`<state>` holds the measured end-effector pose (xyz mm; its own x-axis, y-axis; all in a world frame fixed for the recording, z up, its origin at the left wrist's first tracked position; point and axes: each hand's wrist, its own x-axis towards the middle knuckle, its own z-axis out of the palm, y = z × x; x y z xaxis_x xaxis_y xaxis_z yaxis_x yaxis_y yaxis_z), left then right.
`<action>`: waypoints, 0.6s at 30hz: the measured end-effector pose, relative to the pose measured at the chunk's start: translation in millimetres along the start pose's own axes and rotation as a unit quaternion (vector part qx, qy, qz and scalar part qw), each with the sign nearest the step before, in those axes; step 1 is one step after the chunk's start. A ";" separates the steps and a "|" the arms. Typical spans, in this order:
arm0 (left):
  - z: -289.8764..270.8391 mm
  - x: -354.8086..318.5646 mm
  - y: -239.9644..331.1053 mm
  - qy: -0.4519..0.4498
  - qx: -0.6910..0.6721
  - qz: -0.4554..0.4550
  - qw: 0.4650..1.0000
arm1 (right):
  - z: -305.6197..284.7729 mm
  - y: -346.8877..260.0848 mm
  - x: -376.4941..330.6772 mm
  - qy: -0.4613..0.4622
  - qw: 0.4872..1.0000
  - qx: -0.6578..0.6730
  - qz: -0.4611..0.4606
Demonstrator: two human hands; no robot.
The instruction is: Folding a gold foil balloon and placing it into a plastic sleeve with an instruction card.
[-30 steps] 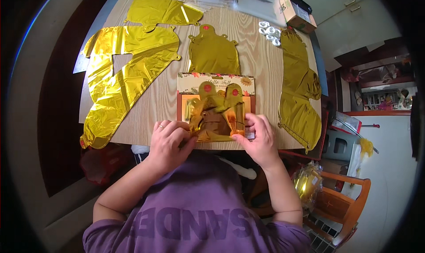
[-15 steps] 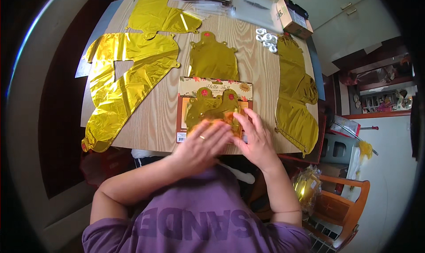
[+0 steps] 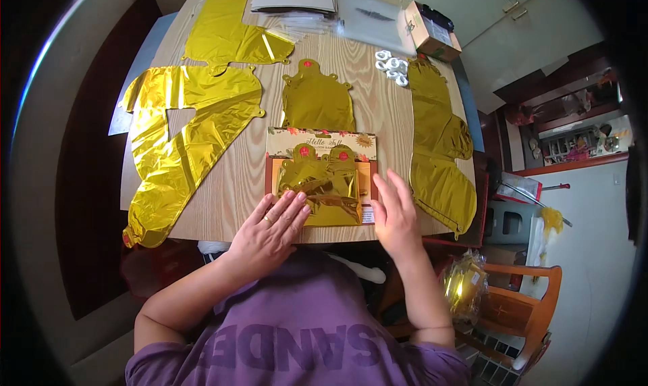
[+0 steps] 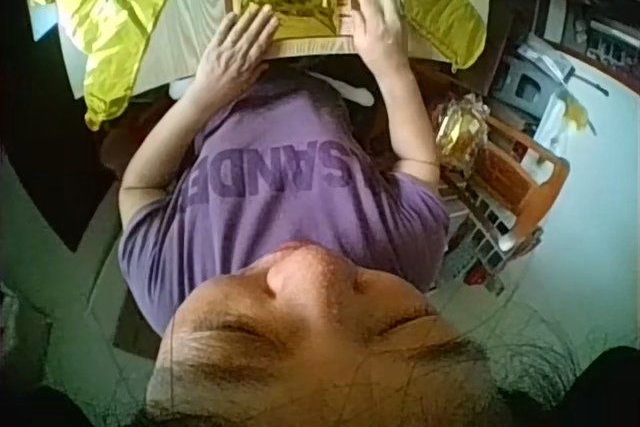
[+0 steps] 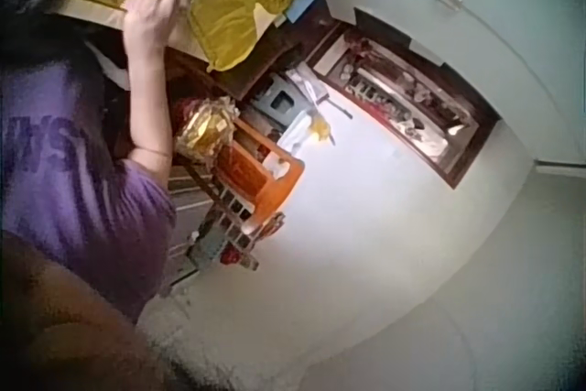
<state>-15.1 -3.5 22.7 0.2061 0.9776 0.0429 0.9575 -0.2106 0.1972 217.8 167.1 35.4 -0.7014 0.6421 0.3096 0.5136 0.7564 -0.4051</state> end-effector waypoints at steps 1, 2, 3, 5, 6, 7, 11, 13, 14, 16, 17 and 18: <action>0.7 -0.7 0.7 0.001 0.004 -0.003 1.000 | 0.4 -7.7 -4.2 0.027 0.999 -0.033 -0.003; 2.1 -1.3 1.8 0.003 0.007 -0.006 1.000 | -2.2 -19.4 -7.8 0.051 0.996 -0.056 -0.044; 3.5 -3.7 3.2 0.003 0.010 -0.009 1.000 | -1.7 -32.9 -13.2 0.039 0.996 -0.042 -0.071; 2.8 -7.2 5.0 0.008 0.029 -0.007 1.000 | 11.2 -55.2 -22.9 -0.018 0.995 0.004 -0.100; 3.5 -10.1 6.7 0.012 0.037 -0.006 0.999 | 19.6 -62.3 -28.0 -0.056 0.995 0.006 -0.086; 5.0 -14.5 7.9 0.021 0.052 -0.001 0.998 | 26.4 -67.3 -31.5 -0.093 0.993 0.008 -0.071; 11.8 -34.3 8.8 0.088 0.022 0.014 0.996 | 38.2 -73.9 -47.2 -0.112 0.987 -0.065 -0.093; 18.2 -41.9 3.7 0.119 0.011 0.036 0.992 | 45.0 -77.5 -52.2 -0.069 0.988 -0.095 -0.099; 20.5 -44.5 1.2 0.121 0.012 0.044 0.992 | 48.3 -79.6 -53.7 -0.048 0.988 -0.107 -0.100; 20.5 -44.2 -3.5 0.126 0.012 0.058 0.990 | 48.6 -86.8 -49.2 -0.007 0.985 -0.141 -0.102; 19.1 -44.4 -3.1 0.129 0.018 0.059 0.990 | 47.1 -90.3 -44.9 0.015 0.981 -0.162 -0.101; 11.7 -42.6 -0.3 0.131 0.023 0.060 0.989 | 44.4 -93.6 -40.3 0.036 0.978 -0.182 -0.100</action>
<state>-21.8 -45.1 9.4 0.2652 0.9108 0.3163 0.9390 -0.3185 0.1300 176.1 64.9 22.6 -0.7755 0.4746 0.4162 0.5210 0.8535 -0.0026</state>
